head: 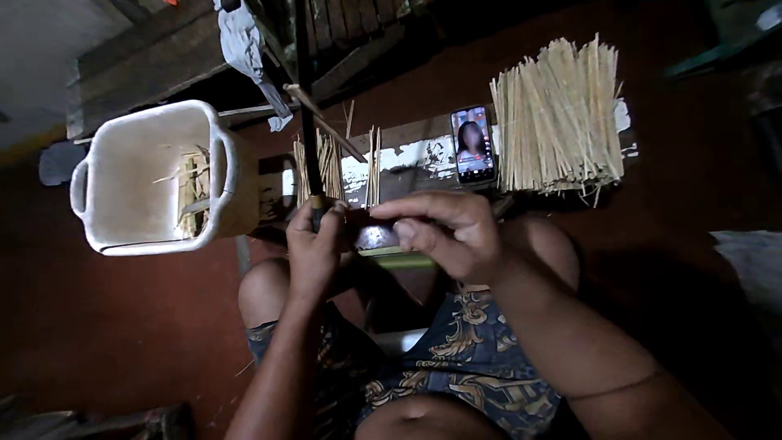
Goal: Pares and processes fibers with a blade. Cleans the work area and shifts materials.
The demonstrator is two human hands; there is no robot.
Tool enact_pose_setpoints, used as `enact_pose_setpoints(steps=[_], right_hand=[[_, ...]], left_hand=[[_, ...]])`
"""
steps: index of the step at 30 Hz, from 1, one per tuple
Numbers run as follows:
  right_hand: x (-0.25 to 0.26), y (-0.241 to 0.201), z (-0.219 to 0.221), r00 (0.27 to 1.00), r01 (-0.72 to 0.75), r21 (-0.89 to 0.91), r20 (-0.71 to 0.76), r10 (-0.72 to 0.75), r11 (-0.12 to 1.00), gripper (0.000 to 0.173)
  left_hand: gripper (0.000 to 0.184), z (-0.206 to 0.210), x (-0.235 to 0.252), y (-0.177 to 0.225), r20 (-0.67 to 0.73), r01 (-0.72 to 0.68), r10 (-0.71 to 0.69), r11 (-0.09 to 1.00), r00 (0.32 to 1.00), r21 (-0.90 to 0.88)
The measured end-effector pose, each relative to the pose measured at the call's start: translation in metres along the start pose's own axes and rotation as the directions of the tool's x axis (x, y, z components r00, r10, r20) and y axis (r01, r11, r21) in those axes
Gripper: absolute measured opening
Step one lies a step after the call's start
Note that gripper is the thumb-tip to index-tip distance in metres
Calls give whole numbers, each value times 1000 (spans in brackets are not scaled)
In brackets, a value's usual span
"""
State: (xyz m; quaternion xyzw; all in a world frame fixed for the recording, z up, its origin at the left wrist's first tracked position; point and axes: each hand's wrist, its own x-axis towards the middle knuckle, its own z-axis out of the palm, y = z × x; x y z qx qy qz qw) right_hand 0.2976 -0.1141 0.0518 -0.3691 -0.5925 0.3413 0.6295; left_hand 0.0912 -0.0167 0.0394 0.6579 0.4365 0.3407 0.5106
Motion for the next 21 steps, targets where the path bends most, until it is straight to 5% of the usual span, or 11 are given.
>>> enact_pose_setpoints(steps=[4,13,17,21], right_hand=[[3,5,-4,996,-80,387,-12,92,918,29],[3,10,-6,987,-99,583,-44,153,806,26],[7,17,-9,973,-43,144,-220,74,989,10],[13,25,-12,947,-123,-267,-318,33,956,32]], left_hand=[[13,-1,-3,6,-12,14,-15,998,1000,-53],[14,2,-15,10,46,-27,29,999,999,-35],[23,9,-23,-5,100,-19,21,1000,995,-23],[37,29,-27,-32,177,-24,25,1000,984,-4]])
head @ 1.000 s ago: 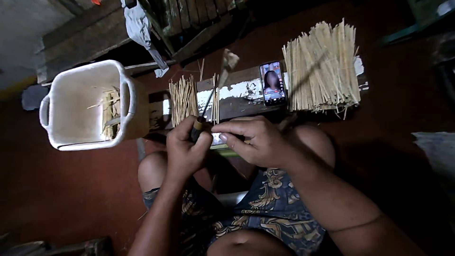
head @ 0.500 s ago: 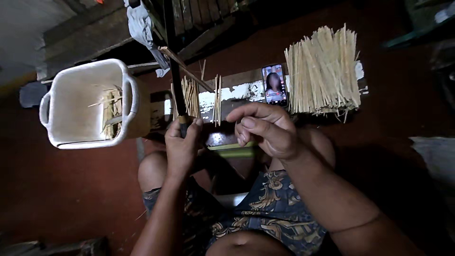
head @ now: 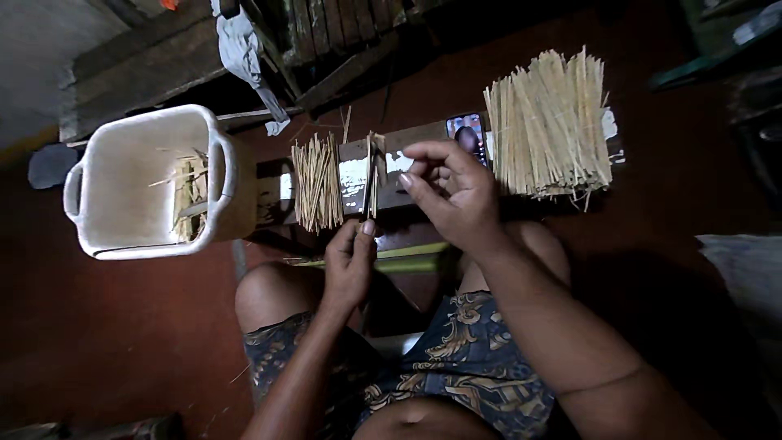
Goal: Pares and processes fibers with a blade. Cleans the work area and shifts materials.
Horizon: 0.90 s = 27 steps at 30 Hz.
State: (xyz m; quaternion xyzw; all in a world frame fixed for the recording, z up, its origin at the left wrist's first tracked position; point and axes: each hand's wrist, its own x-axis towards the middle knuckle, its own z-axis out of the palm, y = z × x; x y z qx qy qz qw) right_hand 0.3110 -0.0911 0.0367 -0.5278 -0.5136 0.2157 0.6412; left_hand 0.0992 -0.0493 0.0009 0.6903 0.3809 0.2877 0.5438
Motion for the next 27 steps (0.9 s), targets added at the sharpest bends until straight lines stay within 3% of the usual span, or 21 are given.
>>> enact_pose_setpoints(steps=[4,9,18,27], right_hand=[[11,12,-2,998,-64,-163,-10,64,984,45],[16,36,-1,998,-65,-190,-6,65,980,20],[16,40,7,999,-31,-252,31,40,967,14],[19,45,12,998,-2,-250,55,16,968,14]], left_hand=[[40,22,4,-25,32,3,-4,1000,999,31],[43,32,2,-42,38,0,-3,997,999,74],[45,35,0,-66,20,-75,74,993,997,91],[41,42,-23,-148,-4,-36,38,979,999,203]])
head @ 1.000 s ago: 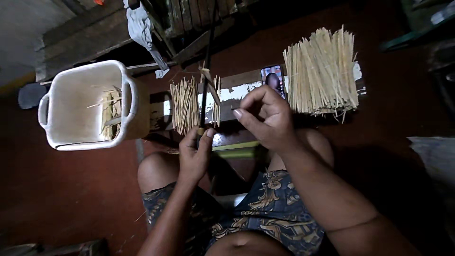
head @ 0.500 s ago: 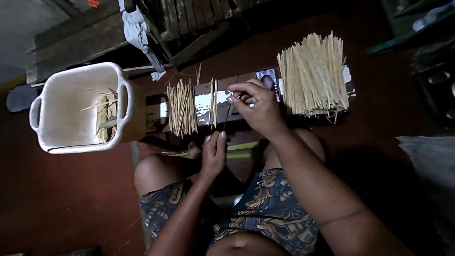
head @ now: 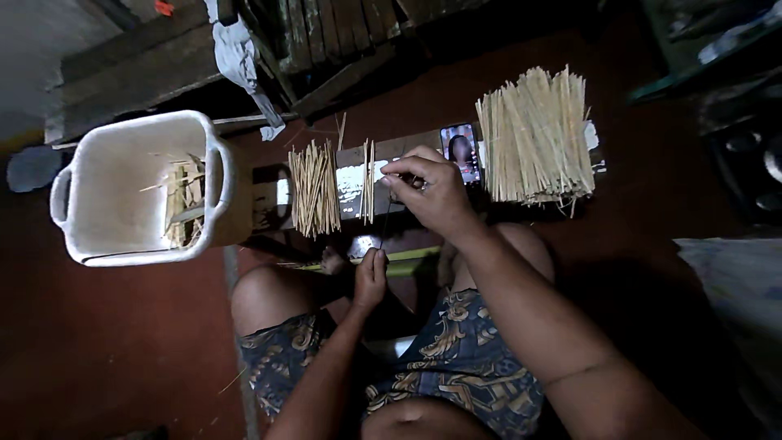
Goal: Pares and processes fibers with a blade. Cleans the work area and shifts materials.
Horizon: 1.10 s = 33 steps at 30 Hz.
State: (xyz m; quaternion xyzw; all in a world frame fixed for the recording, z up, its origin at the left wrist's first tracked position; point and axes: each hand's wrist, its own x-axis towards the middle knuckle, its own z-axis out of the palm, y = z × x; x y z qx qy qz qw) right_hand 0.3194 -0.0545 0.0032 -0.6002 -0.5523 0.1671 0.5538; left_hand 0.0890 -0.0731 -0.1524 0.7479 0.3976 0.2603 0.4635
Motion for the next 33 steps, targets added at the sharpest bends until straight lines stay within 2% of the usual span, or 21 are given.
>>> enact_pose_setpoints(steps=[5,7,10,12,15,17,19,24,27,30,33], right_hand=[[1,2,1,999,0,17,-47,1,1000,14],[3,5,-7,990,3,54,-142,4,999,14],[4,7,-24,970,8,143,-241,27,990,17],[1,6,-37,979,-110,206,-147,142,972,17],[-9,1,-38,933,-351,197,153,325,915,15],[-16,-6,-22,893,-405,188,292,342,895,15],[-17,-6,-4,872,-416,208,369,323,885,15],[-10,-6,9,874,-424,264,369,315,866,19],[-8,-4,11,845,-490,274,384,373,827,30],[-11,0,12,825,-506,230,411,388,831,24],[-9,-2,5,856,-475,233,348,383,849,18]], left_hand=[[46,1,-11,-25,42,210,-219,965,975,157],[48,2,-16,-17,57,240,-248,963,967,122],[52,-3,-22,3,40,291,-289,955,956,-56],[52,-10,-26,16,1,291,-295,942,956,-165],[42,-24,-19,40,-38,268,-288,924,957,-271],[34,-30,-11,57,-27,248,-270,913,962,-323],[28,-33,-1,72,-29,195,-216,924,976,-329],[23,-34,16,91,-46,136,-163,923,985,-359],[22,-34,23,90,-60,137,-173,913,983,-385],[24,-39,31,89,-56,162,-198,911,979,-380],[26,-43,42,86,-52,206,-253,876,966,-436]])
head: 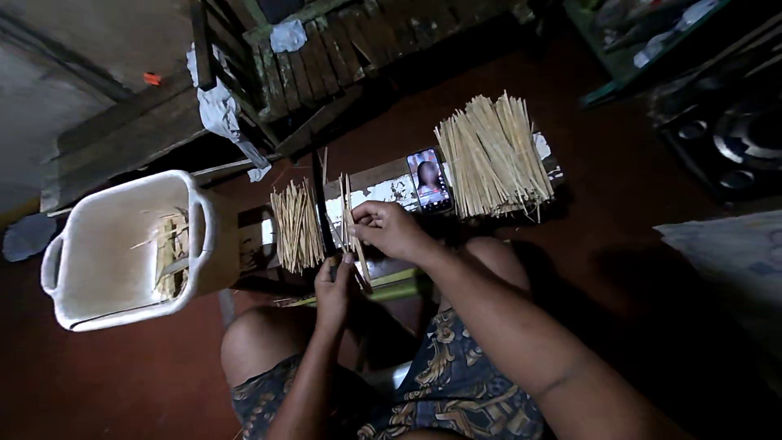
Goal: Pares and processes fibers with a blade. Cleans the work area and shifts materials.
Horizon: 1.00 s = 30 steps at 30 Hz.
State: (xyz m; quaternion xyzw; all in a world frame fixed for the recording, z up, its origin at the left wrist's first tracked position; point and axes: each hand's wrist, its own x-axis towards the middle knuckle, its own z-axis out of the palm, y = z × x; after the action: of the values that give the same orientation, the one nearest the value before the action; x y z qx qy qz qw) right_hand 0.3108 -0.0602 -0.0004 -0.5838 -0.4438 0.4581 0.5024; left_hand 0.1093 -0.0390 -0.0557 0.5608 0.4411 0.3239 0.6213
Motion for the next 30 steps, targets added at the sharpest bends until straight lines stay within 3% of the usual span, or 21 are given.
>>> enact_pose_setpoints(steps=[2,4,8,13,17,23,30], right_hand=[[1,-1,-4,994,56,-11,-89,-57,998,17],[1,-1,-6,978,124,-63,-158,-133,990,17],[2,1,4,961,211,-131,-155,-230,969,15],[6,1,7,929,302,-162,-169,-328,939,17],[9,-4,-5,889,348,-174,-252,-384,921,20],[8,-6,-10,847,371,-201,-327,-419,907,19],[10,3,-5,882,293,-309,-278,-381,905,15]], left_hand=[[26,-4,11,1,-38,14,-13,1000,999,10],[28,-9,27,4,-78,18,-8,991,997,129],[26,-14,61,16,-95,30,4,937,995,348],[28,-16,104,17,-86,62,-23,870,996,489],[32,-22,112,6,-44,7,22,818,999,576],[31,-22,73,0,-67,-55,92,904,993,425],[49,-3,8,27,119,-217,200,966,972,144]])
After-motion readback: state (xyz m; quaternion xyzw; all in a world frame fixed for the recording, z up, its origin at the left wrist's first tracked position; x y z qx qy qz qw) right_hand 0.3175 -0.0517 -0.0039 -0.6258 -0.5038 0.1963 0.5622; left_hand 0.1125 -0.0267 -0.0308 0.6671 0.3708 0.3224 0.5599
